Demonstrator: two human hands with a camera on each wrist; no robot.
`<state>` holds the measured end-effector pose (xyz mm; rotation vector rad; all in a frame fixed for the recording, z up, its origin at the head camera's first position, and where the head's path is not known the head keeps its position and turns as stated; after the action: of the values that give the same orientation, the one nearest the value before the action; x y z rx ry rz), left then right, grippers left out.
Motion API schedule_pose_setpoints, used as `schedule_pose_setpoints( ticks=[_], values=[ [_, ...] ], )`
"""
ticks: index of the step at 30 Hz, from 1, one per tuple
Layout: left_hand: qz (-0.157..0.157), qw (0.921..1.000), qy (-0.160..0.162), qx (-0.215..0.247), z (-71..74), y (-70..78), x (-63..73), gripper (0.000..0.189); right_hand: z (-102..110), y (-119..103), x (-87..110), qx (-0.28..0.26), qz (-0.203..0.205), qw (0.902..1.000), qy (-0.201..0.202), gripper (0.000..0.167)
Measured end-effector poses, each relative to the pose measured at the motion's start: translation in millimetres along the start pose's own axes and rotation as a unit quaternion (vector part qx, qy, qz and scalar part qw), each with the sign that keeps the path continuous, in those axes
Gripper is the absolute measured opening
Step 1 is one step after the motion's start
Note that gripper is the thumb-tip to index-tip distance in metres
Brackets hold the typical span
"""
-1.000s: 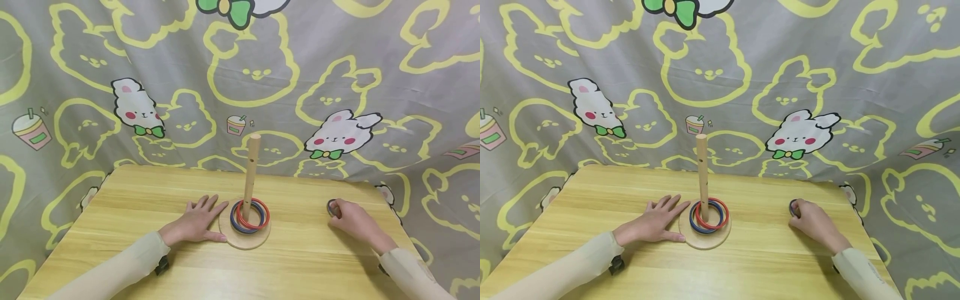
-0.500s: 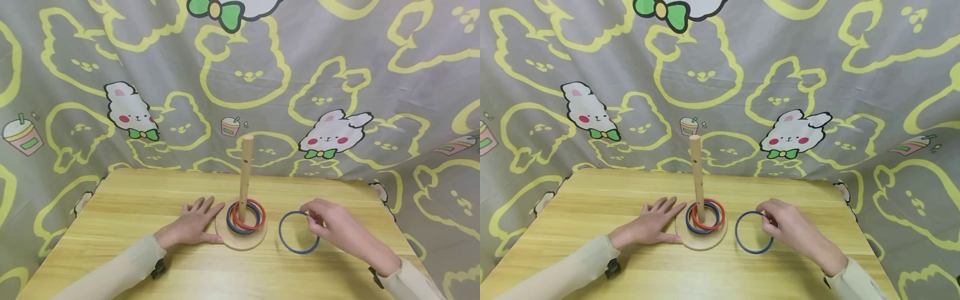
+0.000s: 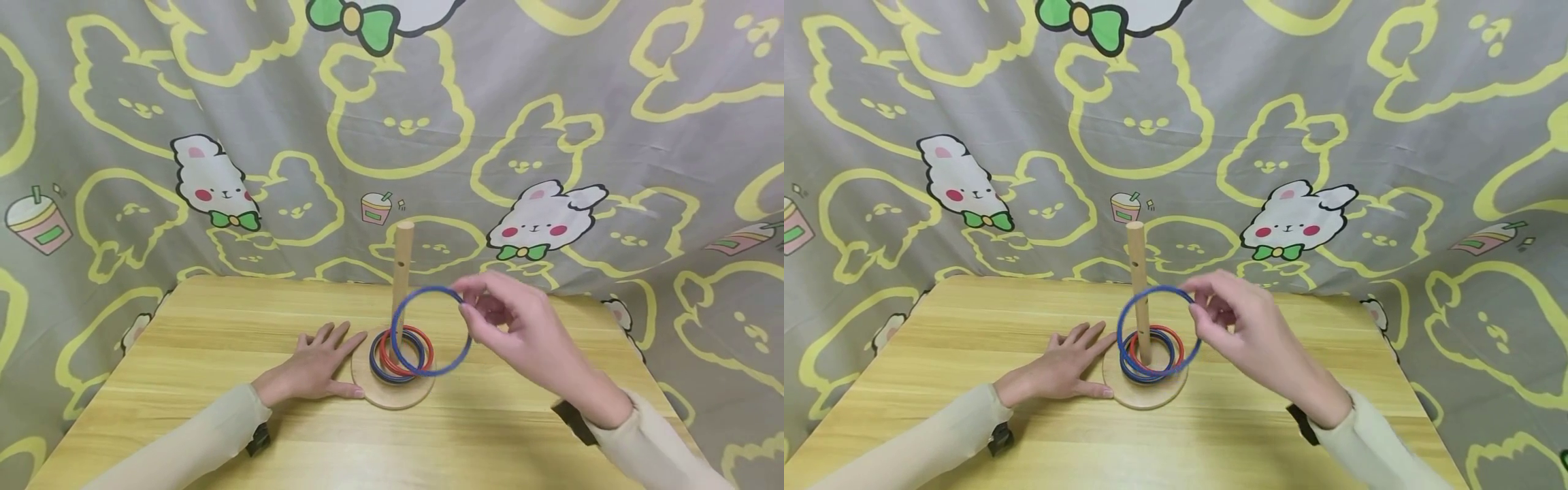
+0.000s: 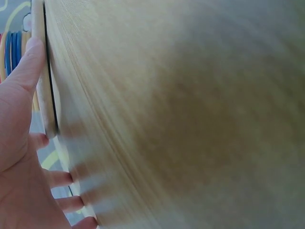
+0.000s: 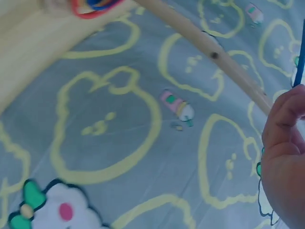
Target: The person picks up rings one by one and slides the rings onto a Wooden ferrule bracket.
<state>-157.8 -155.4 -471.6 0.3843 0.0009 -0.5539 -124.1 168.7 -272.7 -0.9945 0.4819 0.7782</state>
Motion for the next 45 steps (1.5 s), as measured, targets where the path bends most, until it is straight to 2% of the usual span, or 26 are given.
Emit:
schedule_pose_setpoints(
  ticks=[5,8,12,18,24,32,39,41,45],
  values=[
    [-0.005,0.9998,0.018,-0.005,-12.7,-12.0,-0.6,0.113,-6,-13,-27.6,-0.06,-0.04,0.9971,0.026,0.028],
    [-0.009,0.9996,0.026,-0.002,-14.1,-13.2,-1.0,0.113,-10,-18,-41.6,-0.093,-0.058,0.9924,0.057,0.025],
    [-0.011,0.9998,0.018,0.005,-7.2,-6.2,-0.9,0.111,-17,-19,-56.7,-0.132,-0.087,0.9831,0.092,0.024],
    [0.002,1.0,-0.006,-0.004,5.4,4.7,-0.6,0.107,-28,-4,-64.6,-0.134,-0.146,0.9752,0.099,0.024],
    [0.007,0.9998,-0.014,-0.011,7.8,6.4,-1.5,0.106,-41,22,-55.2,-0.102,-0.196,0.9715,0.086,0.022],
    [-0.01,0.9999,0.011,-0.008,-1.3,-0.7,-2.5,0.108,-64,57,-25.7,-0.079,-0.256,0.9632,0.025,0.024],
    [0.001,1.0,-0.005,-0.004,6.7,6.4,-1.0,0.106,-88,88,9.2,-0.065,-0.324,0.9432,-0.033,0.023],
    [0.002,0.9999,-0.005,-0.009,3.2,3.8,-0.7,0.107,-94,94,17.0,-0.06,-0.333,0.9397,-0.05,0.022],
    [-0.002,0.9998,0.018,-0.011,-10.0,-9.1,-0.7,0.112,-103,100,28.2,-0.051,-0.336,0.9373,-0.078,0.021]
  ],
)
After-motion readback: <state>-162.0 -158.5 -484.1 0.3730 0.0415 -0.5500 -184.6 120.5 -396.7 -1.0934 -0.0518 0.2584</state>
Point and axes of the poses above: each hand's wrist, its own x-axis away from the middle knuckle, its own z-axis out of the back of the hand, y = z × x, the point moved 3 cm from there along -x, towards the middle knuckle, and after that the axes turned 9 degrees about y, right-handed, at the moved point
